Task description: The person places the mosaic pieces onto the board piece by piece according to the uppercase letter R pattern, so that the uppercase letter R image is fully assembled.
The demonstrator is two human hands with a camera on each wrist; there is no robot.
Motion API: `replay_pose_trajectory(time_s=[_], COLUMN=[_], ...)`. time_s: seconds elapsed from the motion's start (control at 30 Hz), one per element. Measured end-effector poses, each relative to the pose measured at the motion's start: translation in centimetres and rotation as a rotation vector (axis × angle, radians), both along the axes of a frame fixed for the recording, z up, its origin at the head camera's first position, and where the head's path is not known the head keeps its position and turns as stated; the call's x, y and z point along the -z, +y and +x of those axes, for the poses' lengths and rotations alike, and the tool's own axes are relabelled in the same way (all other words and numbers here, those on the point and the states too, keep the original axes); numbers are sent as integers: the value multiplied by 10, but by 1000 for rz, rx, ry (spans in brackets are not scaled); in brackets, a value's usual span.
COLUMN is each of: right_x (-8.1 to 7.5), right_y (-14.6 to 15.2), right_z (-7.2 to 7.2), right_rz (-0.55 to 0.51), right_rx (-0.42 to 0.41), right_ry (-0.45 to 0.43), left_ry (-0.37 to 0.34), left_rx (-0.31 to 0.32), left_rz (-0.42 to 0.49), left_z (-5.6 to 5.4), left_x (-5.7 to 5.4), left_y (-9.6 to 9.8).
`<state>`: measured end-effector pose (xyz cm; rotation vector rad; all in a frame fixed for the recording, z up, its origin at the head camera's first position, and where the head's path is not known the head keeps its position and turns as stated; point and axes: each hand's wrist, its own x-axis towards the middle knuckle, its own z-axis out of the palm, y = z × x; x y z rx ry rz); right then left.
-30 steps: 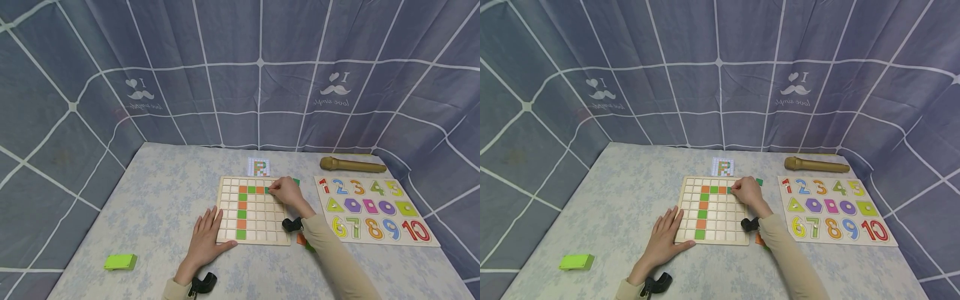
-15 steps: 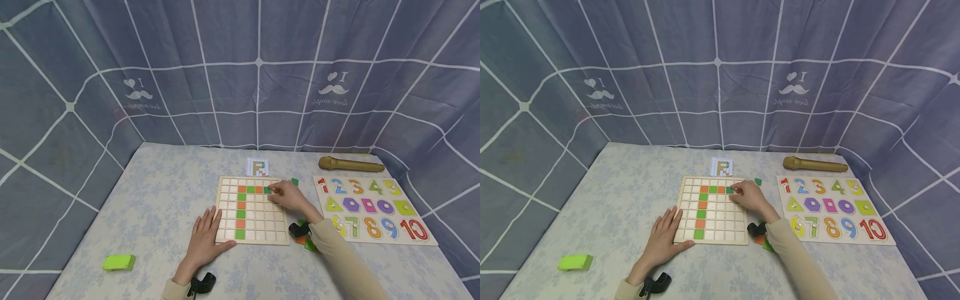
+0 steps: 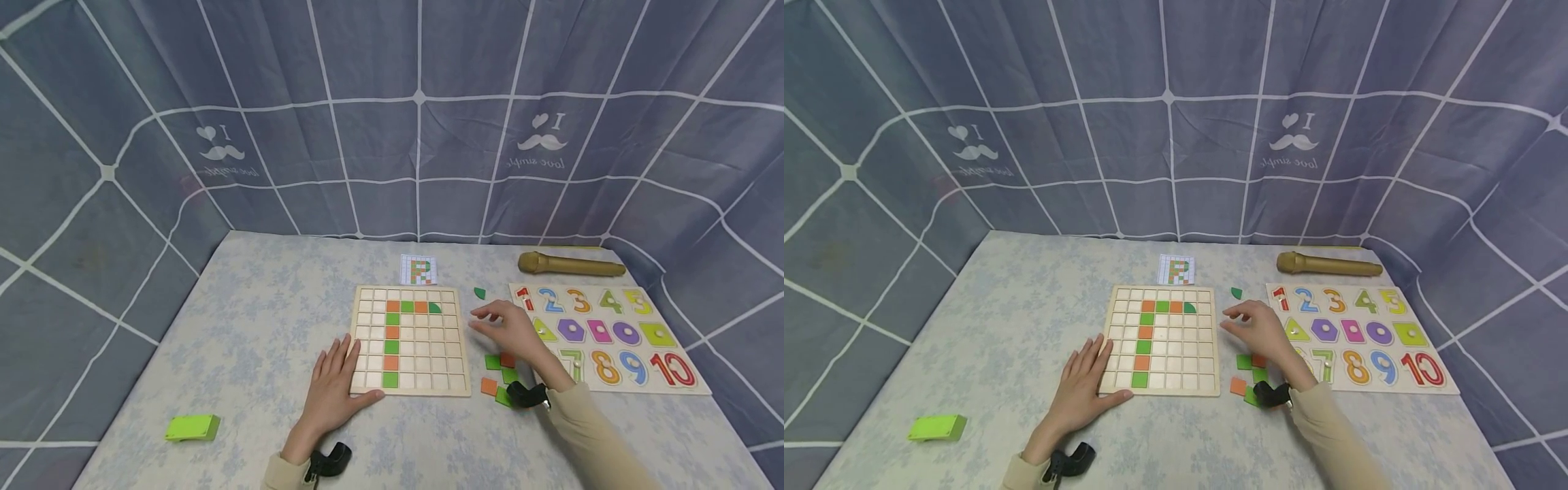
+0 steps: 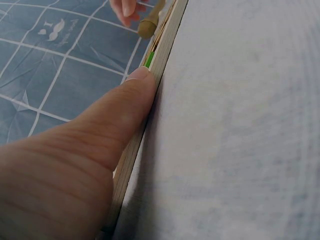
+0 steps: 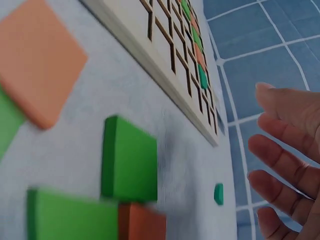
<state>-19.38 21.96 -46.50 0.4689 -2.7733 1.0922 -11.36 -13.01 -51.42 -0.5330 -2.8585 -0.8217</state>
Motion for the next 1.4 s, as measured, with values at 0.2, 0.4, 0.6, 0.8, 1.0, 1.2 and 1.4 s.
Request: replay_pose_trajectory(time_s=[0.2, 0.4, 0.6, 0.8, 1.0, 1.2, 1.4], right_x=[-2, 1, 6, 9, 13, 15, 17], right_y=[14, 24, 27, 29, 32, 33, 34], right_z=[14, 25, 32, 33, 35, 36, 35], right_rz=[16, 10, 39, 53, 76, 103, 140], right_rx=[37, 23, 2, -53, -94, -137, -159], right_ry=[-44, -51, -62, -90, -79, -71, -75], left_ry=[-17, -22, -19, -19, -21, -4, 8], left_rx=[-3, -3, -1, 1, 3, 7, 9], left_rz=[1, -5, 4, 5, 6, 12, 19], left_z=[0, -1, 0, 0, -1, 0, 0], left_x=[0, 0, 0, 0, 1, 1, 2], left_y=[0, -1, -1, -1, -1, -1, -2])
